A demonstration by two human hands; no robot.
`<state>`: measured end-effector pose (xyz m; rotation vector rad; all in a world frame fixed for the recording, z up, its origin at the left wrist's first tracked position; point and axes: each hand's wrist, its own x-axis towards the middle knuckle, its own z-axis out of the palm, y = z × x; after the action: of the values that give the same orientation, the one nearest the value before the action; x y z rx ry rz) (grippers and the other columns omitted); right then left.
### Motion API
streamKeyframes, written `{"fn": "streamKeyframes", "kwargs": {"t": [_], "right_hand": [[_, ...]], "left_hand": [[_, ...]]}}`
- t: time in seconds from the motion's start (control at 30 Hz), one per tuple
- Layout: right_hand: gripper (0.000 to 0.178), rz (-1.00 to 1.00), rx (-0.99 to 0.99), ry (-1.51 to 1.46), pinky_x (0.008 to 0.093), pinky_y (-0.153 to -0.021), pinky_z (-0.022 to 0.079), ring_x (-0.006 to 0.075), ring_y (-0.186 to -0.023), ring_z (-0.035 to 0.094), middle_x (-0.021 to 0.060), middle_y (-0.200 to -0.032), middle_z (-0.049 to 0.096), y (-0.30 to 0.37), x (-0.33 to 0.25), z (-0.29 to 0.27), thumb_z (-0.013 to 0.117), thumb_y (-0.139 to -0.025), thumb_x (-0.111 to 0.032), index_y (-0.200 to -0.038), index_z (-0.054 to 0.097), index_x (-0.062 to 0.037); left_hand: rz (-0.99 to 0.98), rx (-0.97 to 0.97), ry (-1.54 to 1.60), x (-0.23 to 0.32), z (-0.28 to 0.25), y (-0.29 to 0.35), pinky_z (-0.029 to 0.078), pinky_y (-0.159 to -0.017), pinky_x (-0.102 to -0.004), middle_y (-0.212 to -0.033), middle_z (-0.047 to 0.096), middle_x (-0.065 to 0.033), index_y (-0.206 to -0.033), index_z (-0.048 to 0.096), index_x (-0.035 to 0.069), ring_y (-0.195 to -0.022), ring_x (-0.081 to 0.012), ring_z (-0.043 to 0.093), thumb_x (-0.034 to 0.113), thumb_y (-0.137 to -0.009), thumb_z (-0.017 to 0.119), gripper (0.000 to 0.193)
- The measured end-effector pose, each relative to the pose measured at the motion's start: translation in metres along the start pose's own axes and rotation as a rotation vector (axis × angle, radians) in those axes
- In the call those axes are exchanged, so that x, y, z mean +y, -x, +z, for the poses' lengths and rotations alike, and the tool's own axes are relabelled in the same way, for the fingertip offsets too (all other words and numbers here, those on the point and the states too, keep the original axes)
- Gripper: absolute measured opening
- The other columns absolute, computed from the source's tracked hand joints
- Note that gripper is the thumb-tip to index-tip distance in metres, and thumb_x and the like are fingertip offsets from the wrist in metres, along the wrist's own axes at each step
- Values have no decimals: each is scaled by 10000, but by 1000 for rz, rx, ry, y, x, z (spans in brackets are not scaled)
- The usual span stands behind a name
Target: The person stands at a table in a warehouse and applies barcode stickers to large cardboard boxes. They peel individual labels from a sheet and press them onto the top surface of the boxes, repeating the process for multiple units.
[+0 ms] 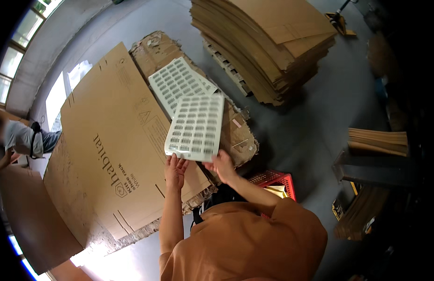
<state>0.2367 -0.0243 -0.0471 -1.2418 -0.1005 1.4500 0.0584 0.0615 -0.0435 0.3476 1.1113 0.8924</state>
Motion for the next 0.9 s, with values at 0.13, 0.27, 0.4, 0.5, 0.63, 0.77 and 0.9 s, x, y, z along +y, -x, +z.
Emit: {"fn": "streamKeyframes", "kwargs": {"t": [0.13, 0.27, 0.4, 0.5, 0.63, 0.77, 0.9], "right_hand": [[185, 108, -339, 61, 291, -680, 555, 166, -807, 664, 84, -954, 652, 37, 26, -24, 521, -999, -140, -1118, 556, -3], [324, -2, -470, 1201, 331, -640, 560, 194, -626, 701, 148, -785, 716, 44, -44, -3, 588, -946, -278, -925, 673, 34], [364, -473, -460, 1704, 448, -673, 550, 359, -757, 689, 216, -780, 684, 67, -104, 46, 659, -884, -337, -776, 696, 8], [272, -784, -451, 1347, 352, -640, 552, 195, -737, 678, 97, -834, 698, 86, -125, 106, 729, -863, -224, -1067, 663, -56], [766, -1493, -368, 1585, 485, -1065, 346, 293, -1280, 454, 155, -1436, 394, 90, -90, 178, 776, -731, -128, -1410, 422, -126], [89, -1482, -658, 1707, 343, -778, 466, 209, -831, 635, 42, -803, 651, 38, -2, 172, 554, -782, -111, -786, 641, -92], [26, -1461, -794, 1800, 342, -710, 480, 214, -796, 622, 57, -790, 564, 39, 75, 145, 567, -772, -124, -778, 570, -99]], "left_hand": [[106, -10, -347, 16, 11, -6, 568, -770, -307, -1006, 695, -50, -1192, 559, 43, -865, -157, 681, 105, -956, 607, 249], [490, -211, -578, 62, 12, 7, 519, -710, -276, -939, 672, -44, -1117, 599, 9, -791, -116, 621, 99, -970, 595, 173], [700, -288, -714, 138, -1, 59, 487, -713, -262, -865, 650, -18, -1051, 622, -8, -751, -98, 573, 41, -974, 557, 112], [879, -229, -1178, 185, -21, 103, 498, -726, -295, -833, 648, -73, -986, 645, 18, -758, -155, 601, -35, -910, 589, 108], [1301, -278, -1370, 187, -68, 136, 514, -731, -364, -863, 667, -84, -949, 660, 47, -830, -270, 617, -83, -808, 619, 196], [1394, -88, -1385, 144, -154, 133, 533, -738, -360, -890, 690, -48, -902, 661, 99, -889, -265, 642, -74, -741, 642, 237], [1060, 99, -1620, 62, -248, 119, 484, -908, -408, -1145, 639, -75, -1096, 625, 128, -1117, -279, 575, 46, -792, 658, 316]]}}
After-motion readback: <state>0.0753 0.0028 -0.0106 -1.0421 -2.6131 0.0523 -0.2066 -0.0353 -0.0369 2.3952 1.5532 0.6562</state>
